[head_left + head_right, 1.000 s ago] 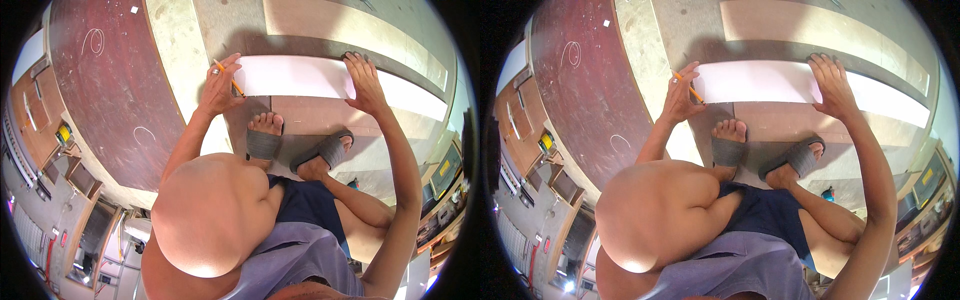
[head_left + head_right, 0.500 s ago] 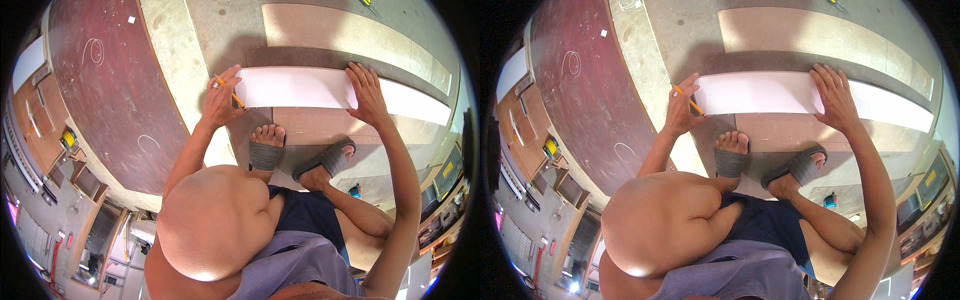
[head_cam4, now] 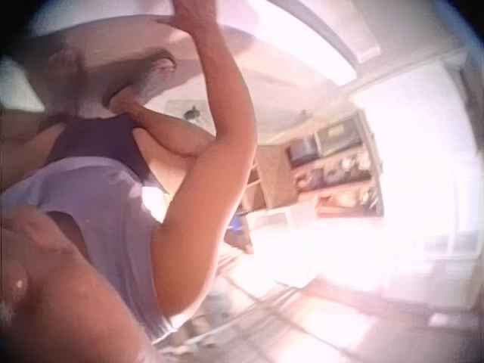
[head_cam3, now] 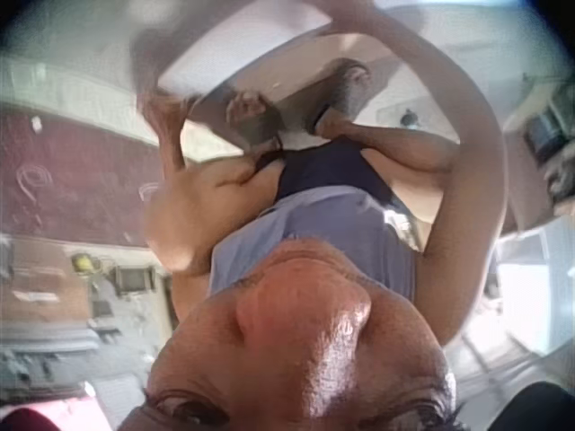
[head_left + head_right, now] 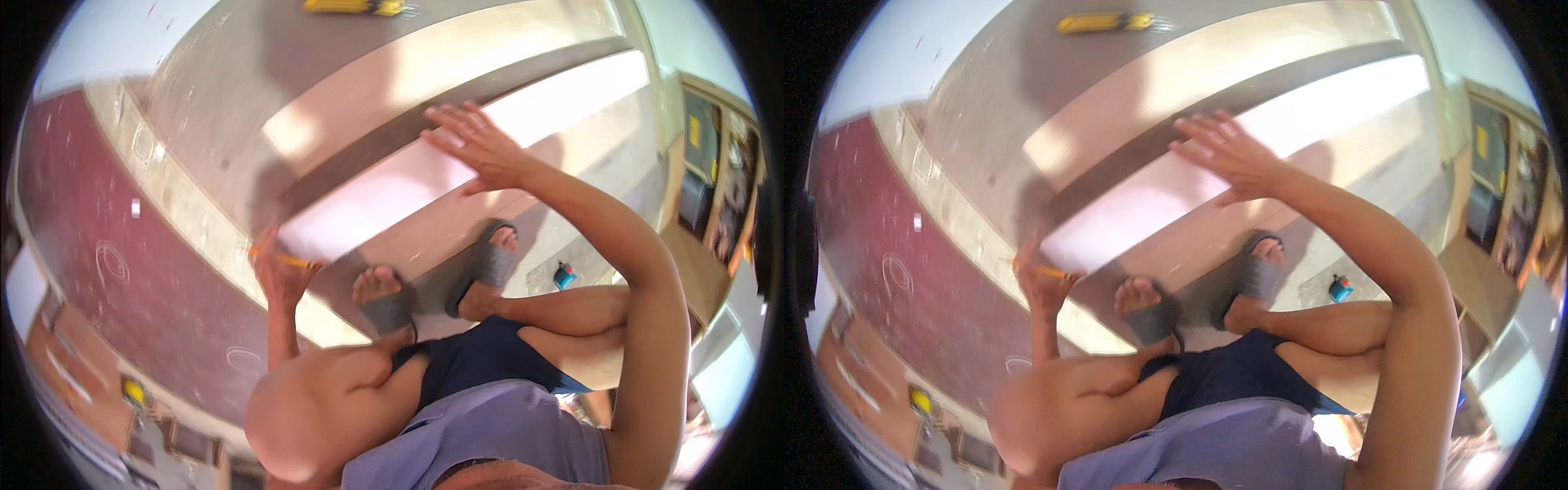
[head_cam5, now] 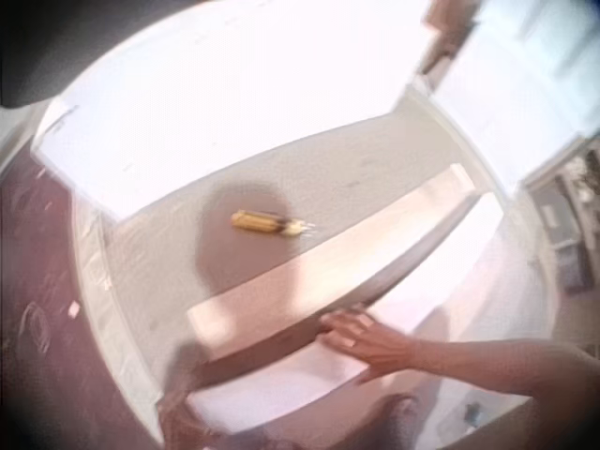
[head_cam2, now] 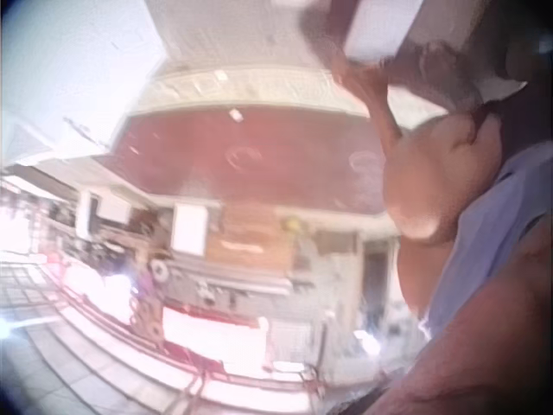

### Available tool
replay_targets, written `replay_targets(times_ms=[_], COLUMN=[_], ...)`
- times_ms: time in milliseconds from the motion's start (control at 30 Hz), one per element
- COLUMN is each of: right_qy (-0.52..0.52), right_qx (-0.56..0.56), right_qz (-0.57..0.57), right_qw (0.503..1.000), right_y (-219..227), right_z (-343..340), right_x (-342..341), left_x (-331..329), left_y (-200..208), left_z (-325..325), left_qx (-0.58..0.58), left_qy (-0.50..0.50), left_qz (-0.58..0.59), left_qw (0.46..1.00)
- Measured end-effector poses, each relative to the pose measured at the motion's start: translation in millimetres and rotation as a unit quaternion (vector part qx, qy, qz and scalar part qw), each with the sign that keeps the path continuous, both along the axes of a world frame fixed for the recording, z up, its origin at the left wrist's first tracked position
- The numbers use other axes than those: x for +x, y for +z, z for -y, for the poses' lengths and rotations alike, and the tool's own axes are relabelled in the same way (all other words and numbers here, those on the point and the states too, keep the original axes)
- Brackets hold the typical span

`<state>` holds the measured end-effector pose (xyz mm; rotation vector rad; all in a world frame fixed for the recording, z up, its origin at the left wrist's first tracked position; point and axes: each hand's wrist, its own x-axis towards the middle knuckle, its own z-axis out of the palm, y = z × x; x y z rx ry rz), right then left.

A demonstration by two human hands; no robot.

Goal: The person measures and marks a white wooden panel using a tape measure and pencil, then cuts it with a utility knife. They subsequently fit the cut panel into a partially assembled white shelving unit.

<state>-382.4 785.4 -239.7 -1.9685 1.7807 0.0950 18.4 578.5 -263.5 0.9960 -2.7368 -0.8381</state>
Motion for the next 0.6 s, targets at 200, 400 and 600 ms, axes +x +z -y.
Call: replay_targets(times_ms=[200, 400, 600], right_qy=[-0.341, -0.576, -0.573], right_qx=[-0.061, 0.168, 0.228], right_qz=[-0.093, -0.181, -0.135], right_qw=[0.933, 0.779, 0.776], right_y=[5.7, 6.3, -3.2], right_z=[-61.4, -123.5, -138.9], right_x=[-96.7, -215.7, -255.6], left_x=[-46.5, -62.5, -69.4], left_y=[-2.9, -10.5, -12.3], left_z=[1.6, 1.0, -3.2], left_qx=[0.085, 0.083, 0.147], left_qy=[0.015, -0.017, 0.066], left_qz=[0.057, 0.116, 0.156], left_qw=[0.995, 0.990, 0.975])
